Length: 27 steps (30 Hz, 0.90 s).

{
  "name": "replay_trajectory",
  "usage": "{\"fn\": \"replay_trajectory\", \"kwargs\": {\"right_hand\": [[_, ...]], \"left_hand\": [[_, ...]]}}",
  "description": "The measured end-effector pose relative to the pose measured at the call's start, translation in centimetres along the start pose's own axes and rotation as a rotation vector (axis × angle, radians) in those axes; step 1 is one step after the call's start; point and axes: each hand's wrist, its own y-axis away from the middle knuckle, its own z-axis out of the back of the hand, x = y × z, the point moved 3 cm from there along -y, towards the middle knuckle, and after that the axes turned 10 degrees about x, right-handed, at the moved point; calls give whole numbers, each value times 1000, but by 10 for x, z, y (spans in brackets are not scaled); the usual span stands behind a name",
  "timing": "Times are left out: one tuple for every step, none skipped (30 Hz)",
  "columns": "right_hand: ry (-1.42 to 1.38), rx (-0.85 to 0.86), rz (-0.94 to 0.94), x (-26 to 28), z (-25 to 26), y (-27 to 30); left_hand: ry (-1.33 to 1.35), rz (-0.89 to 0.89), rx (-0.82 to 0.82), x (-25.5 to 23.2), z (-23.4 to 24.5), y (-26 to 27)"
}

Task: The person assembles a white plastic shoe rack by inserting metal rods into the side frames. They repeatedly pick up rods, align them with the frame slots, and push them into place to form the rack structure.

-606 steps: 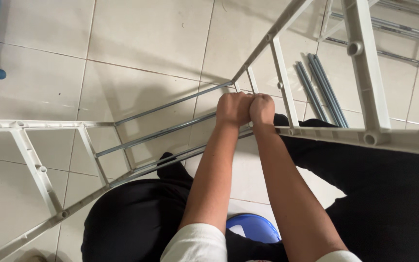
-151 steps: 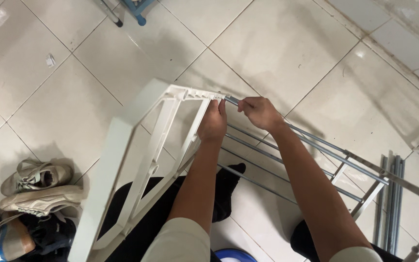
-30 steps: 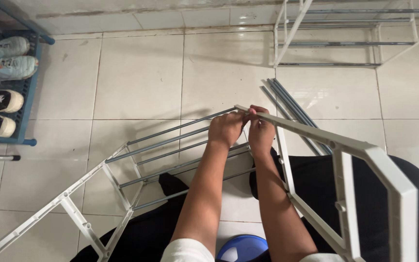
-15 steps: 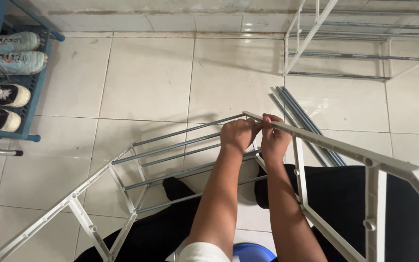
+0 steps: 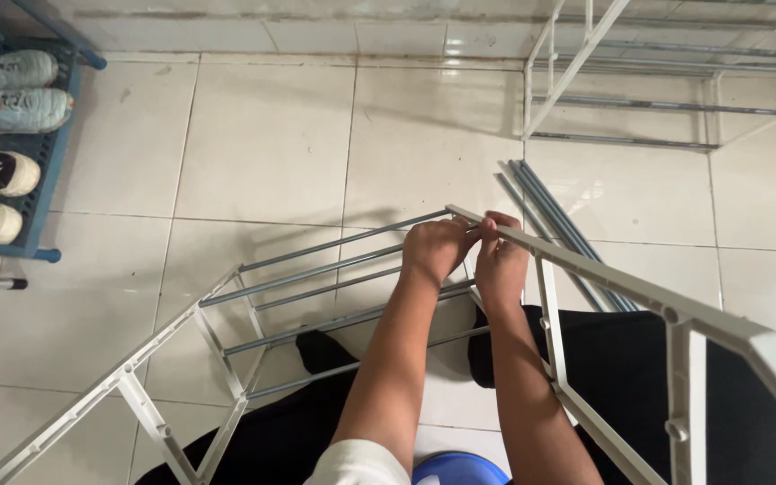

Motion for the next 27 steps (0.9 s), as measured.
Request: {"fn": "replay_trajectory", "kwargs": {"right_hand": [[106, 47, -40, 2, -6, -1], [212, 96, -79, 2, -11, -2], [325, 148, -128, -1, -11, 5], [258, 141, -132, -4, -11, 12], [188, 132, -125, -7, -13, 15], [118, 123, -117, -9, -15, 16], [149, 86, -66, -11, -16, 17], [179, 49, -14, -13, -17, 17], [213, 13, 37, -15, -17, 15], [250, 22, 14, -19, -18, 13], [289, 33, -6, -22, -17, 9], [327, 45, -27, -25, -18, 5], [265, 12, -27, -27, -17, 6], [204, -21, -28, -28, -15, 5], [138, -59, -24, -27, -15, 0], [91, -19, -76, -26, -17, -3], [44, 21, -125, -25, -17, -7], [-2, 62, -175, -24, -19, -11], [15, 64, -217, -22, -18, -16], [32, 66, -259, -19, -18, -20], [45, 65, -302, -16, -19, -23], [59, 76, -297, -13, -21, -26], [75, 84, -291, -9, -21, -30], [92, 93, -285, -6, -23, -33], [121, 78, -286, -4, -23, -35], [150, 62, -287, -2, -29, -36], [189, 56, -292, -3, -27, -32]], "left_hand": [[-30, -15, -21, 3, 4, -2], [-58, -46, -40, 5, 8, -4], [-79, -78, -49, 3, 5, -2], [-99, -110, -58, 2, 2, 1], [-113, -127, -60, 2, 2, 2], [-127, -143, -62, 2, 2, 4], [-142, -160, -65, 2, 2, 7], [-168, -143, -67, 2, 1, 10], [-192, -127, -68, -1, 0, 12], [-215, -111, -70, -3, -1, 15], [-208, -115, -115, -4, -1, 19], [-200, -119, -160, -6, -2, 23], [-190, -121, -197, -7, -6, 30], [-169, -127, -219, -9, -11, 36], [-154, -134, -249, -8, -13, 39], [-138, -141, -279, -8, -15, 42], [-161, -160, -407, -10, -16, 45], [-185, -179, -536, -11, -17, 48], [-206, -198, -667, -12, -20, 52], [-149, -179, -690, -8, -24, 56], [-96, -163, -712, 1, -26, 64], [-42, -148, -734, 12, -29, 74], [130, -109, -767, 28, -31, 88], [304, -70, -795, 48, -34, 104], [223, 42, -851, 70, -40, 130], [74, 190, -844, 100, -41, 151], [99, 288, -847, 134, -43, 173]]}}
